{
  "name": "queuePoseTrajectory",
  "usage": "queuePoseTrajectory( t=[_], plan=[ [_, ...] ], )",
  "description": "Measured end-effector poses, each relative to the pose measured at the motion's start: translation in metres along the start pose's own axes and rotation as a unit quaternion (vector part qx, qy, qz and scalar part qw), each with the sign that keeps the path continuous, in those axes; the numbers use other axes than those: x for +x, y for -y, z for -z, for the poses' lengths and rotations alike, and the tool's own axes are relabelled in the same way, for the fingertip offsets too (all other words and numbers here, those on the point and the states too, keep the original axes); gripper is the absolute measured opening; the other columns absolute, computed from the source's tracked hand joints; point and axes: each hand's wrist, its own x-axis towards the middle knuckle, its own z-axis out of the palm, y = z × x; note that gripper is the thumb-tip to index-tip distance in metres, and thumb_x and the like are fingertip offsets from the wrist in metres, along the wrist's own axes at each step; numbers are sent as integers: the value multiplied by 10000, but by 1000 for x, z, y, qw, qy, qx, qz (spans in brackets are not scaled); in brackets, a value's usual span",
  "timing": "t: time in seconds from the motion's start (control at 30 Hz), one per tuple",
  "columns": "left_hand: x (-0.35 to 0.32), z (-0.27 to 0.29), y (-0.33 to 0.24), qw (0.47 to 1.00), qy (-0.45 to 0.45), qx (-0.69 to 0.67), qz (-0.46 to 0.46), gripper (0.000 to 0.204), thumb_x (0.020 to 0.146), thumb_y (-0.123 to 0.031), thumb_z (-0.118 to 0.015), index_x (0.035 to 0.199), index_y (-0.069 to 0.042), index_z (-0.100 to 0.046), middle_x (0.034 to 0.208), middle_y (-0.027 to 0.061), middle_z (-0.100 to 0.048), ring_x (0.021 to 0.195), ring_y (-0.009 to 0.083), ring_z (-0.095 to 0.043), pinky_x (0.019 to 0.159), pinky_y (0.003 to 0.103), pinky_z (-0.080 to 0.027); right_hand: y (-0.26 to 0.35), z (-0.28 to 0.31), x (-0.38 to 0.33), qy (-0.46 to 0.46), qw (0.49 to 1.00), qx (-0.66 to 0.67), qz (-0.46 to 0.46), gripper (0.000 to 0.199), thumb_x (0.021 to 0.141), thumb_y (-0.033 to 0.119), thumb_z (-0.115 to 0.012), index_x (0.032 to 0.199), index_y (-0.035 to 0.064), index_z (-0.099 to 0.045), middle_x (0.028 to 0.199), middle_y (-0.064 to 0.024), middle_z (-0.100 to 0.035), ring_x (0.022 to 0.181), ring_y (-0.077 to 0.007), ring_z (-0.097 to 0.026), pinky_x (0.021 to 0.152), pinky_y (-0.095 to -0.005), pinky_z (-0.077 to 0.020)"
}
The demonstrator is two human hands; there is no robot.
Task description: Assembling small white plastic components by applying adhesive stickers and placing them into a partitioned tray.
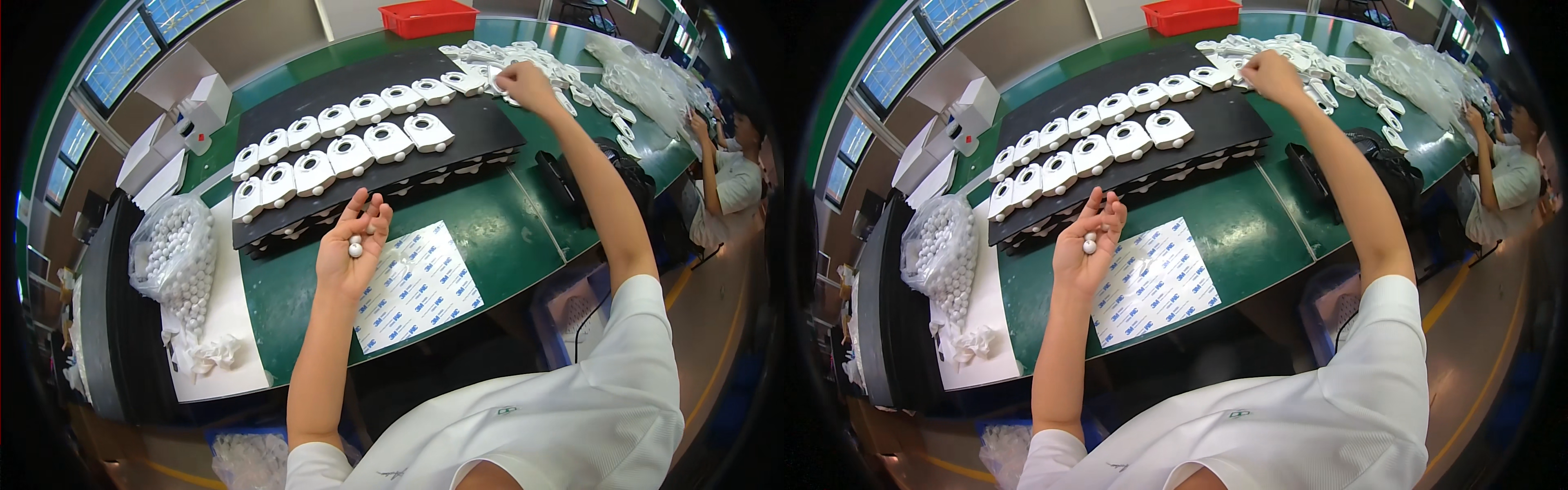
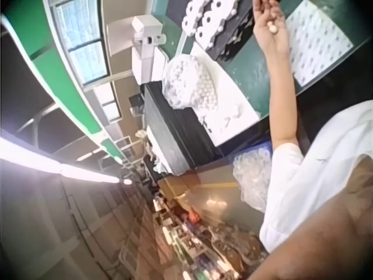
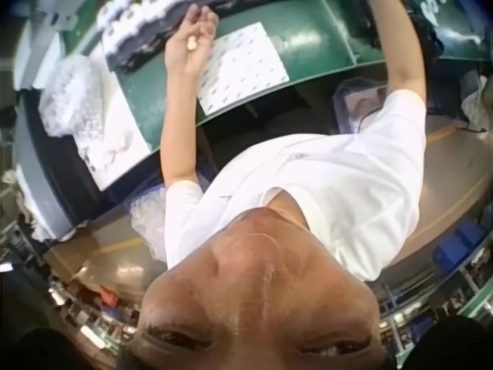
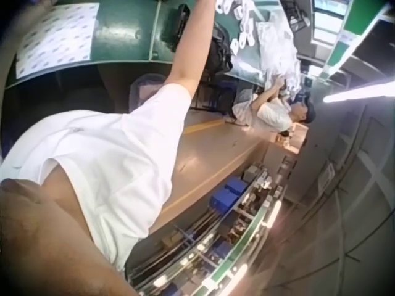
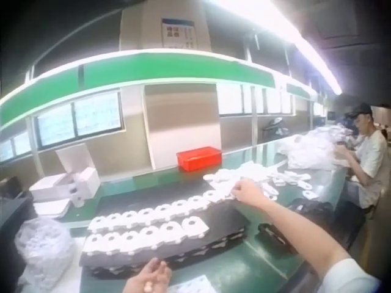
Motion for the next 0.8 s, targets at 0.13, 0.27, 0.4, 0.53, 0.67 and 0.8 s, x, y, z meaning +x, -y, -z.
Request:
queuePoseTrajectory(
  t=[0.13, 0.27, 0.4, 0.53, 0.67, 0.8],
  plan=[
    [-4, -7, 4, 999, -44, 25, -15, 396, 784, 156, -360, 1153, 20, -403, 1141, 201, -416, 1042, 312, -474, 764, 257, -470, -78, -6, 29, 24, 974, -191, -123, 315, 758, 293, -600, 881, 9, -659, 882, -170, -641, 824, -330, -608, 745, -401, -473],
    [-5, -13, 7, 995, -52, 80, -7, 380, 812, 124, -397, 1172, 2, -394, 1195, 199, -413, 1031, 279, -507, 699, 224, -485, -113, -29, 33, 66, 972, -188, -127, 482, 714, 314, -665, 1076, 11, -569, 1098, -211, -559, 1019, -327, -538, 872, -400, -422],
    [0, 3, 0, 992, 10, 118, 35, 274, 895, -142, -504, 1147, -52, -451, 1046, 122, -542, 737, 125, -559, 364, 153, -340, -125, -46, 34, 76, 968, -215, -108, 620, 638, 284, -744, 1134, -10, -515, 1101, -212, -559, 1041, -337, -522, 895, -367, -411],
    [0, 7, 0, 990, 7, 133, 36, 270, 886, -259, -533, 1064, -59, -496, 944, 93, -577, 591, 74, -454, 344, 148, -264, -121, -37, 27, 75, 964, -209, -145, 812, 490, 410, -826, 1112, -18, -525, 1120, -191, -558, 1017, -313, -549, 882, -364, -439],
    [-4, 8, -1, 989, -7, 149, 15, 326, 860, -368, -547, 956, -58, -517, 748, 27, -549, 510, 47, -360, 347, 148, -221, -94, -8, 13, 159, 951, -208, -166, 811, 439, 412, -832, 1059, -37, -561, 1040, -195, -598, 939, -310, -590, 799, -353, -484],
    [0, 8, 2, 989, 34, 140, 30, 357, 857, -385, -543, 956, -44, -510, 656, -12, -454, 501, 40, -331, 357, 154, -203, -102, 19, -3, 96, 980, -140, -103, 697, 460, 405, -805, 945, -50, -595, 937, -205, -621, 853, -305, -612, 749, -355, -484]
  ],
)
